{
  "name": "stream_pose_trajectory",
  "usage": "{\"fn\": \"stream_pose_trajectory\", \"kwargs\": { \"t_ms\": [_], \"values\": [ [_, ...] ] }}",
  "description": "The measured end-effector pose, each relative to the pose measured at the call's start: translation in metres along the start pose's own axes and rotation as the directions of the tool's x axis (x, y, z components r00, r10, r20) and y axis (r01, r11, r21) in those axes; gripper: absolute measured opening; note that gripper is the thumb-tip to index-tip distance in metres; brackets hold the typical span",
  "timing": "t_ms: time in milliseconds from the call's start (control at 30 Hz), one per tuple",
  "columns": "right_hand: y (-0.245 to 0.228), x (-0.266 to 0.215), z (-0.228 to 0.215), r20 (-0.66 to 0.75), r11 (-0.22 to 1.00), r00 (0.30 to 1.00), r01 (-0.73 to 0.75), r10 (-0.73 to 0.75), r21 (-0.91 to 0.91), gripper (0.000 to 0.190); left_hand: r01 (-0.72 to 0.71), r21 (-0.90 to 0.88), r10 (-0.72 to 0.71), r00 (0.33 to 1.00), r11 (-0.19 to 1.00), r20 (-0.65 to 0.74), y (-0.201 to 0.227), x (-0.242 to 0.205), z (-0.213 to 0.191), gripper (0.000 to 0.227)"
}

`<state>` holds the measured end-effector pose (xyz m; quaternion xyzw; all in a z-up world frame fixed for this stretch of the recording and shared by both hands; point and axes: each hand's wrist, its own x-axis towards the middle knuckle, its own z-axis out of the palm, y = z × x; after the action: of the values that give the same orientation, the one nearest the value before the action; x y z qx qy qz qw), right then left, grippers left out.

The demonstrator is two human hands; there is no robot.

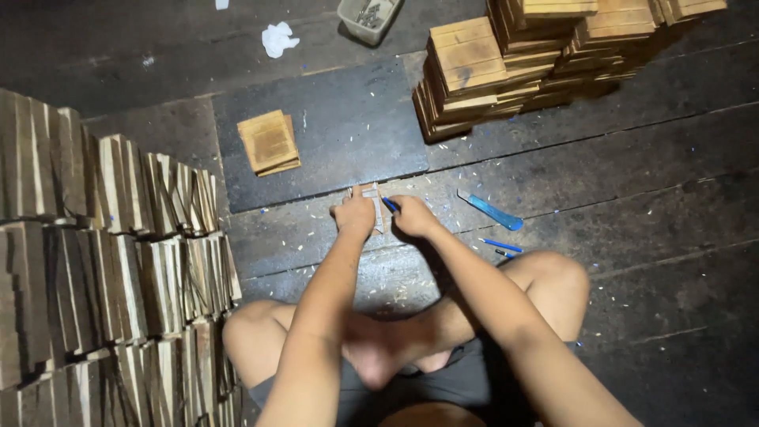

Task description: Marking small wooden blocks with a pen and template for future cutting.

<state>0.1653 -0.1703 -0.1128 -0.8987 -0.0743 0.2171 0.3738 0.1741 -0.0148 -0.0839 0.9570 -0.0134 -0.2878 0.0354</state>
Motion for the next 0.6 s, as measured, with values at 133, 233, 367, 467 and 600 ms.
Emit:
{"fn": "stream_pose_trajectory", "kwargs": {
  "t_ms": [133, 233, 367, 467, 600],
  "values": [
    [0.012, 0.031, 0.018, -0.045, 1.000, 0.999, -0.007, 0.007, 0.002, 0.041, 0.015, 0.013, -0.015, 1.000, 1.000, -0.013, -0.003, 0.008, 0.006, 0.034],
    [0.019, 0.027, 0.025, -0.041, 1.000, 0.999, -0.027, 0.027, 0.005, 0.041, 0.005, 0.007, -0.005, 1.000, 1.000, -0.002, -0.004, 0.008, 0.009, 0.036],
    [0.013, -0.029, 0.028, 0.086, 0.999, 0.995, -0.040, 0.042, -0.025, 0.038, -0.019, 0.017, 0.020, 1.000, 1.000, -0.021, -0.005, 0.020, 0.023, 0.037],
    [0.003, -0.074, 0.024, 0.139, 0.999, 0.989, -0.052, 0.052, -0.001, 0.037, -0.041, 0.043, 0.043, 0.997, 0.998, -0.059, -0.005, 0.031, 0.028, 0.035],
    [-0.025, -0.104, 0.022, 0.106, 0.992, 0.990, -0.098, 0.089, 0.079, 0.040, -0.062, 0.063, 0.067, 0.994, 0.996, -0.087, -0.012, 0.045, 0.044, 0.027]
  ]
}}
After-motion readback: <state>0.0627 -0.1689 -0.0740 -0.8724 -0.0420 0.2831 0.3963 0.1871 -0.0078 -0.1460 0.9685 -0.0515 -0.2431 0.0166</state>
